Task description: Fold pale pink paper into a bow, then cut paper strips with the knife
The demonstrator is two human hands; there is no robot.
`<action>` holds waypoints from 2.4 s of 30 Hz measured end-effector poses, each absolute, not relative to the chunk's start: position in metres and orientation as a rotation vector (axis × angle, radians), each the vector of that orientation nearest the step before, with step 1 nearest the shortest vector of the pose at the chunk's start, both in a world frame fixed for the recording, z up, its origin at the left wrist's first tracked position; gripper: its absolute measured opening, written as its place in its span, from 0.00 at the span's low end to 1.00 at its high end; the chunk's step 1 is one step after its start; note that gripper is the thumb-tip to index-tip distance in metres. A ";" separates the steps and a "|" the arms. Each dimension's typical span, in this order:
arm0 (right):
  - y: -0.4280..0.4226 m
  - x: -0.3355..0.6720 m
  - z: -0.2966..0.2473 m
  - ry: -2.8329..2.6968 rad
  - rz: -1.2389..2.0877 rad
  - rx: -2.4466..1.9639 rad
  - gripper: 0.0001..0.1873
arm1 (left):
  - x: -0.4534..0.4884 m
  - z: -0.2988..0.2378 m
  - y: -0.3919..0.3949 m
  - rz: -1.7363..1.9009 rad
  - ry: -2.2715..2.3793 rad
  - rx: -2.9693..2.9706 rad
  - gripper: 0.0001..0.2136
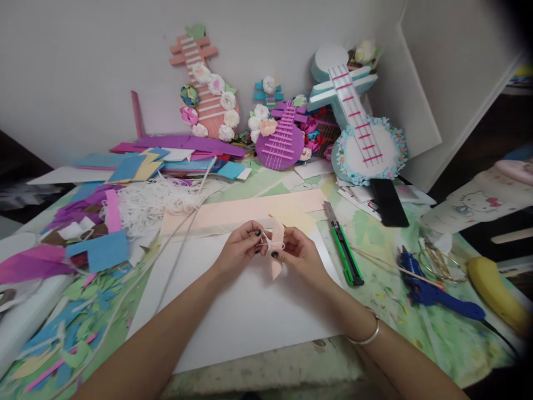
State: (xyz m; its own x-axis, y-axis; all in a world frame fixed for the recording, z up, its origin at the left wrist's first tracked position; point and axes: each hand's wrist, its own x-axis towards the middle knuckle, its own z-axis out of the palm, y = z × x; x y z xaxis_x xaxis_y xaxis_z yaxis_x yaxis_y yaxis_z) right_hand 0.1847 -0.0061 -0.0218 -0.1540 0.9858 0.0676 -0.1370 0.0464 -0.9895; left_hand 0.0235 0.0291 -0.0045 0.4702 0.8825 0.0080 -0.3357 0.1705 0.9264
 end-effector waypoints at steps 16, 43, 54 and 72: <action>0.004 0.207 -0.020 -1.084 1.568 -0.902 0.18 | -0.003 -0.006 0.053 0.963 0.951 1.617 0.11; 0.002 0.195 -0.021 -0.944 1.363 -0.878 0.14 | 0.031 -0.020 0.013 1.024 1.046 2.150 0.06; 0.024 0.224 -0.025 -1.273 1.108 -1.117 0.11 | 0.010 -0.023 0.042 0.868 0.973 2.329 0.11; 0.022 0.220 -0.031 -1.994 0.642 -1.139 0.04 | 0.016 -0.026 0.043 0.886 0.989 2.389 0.07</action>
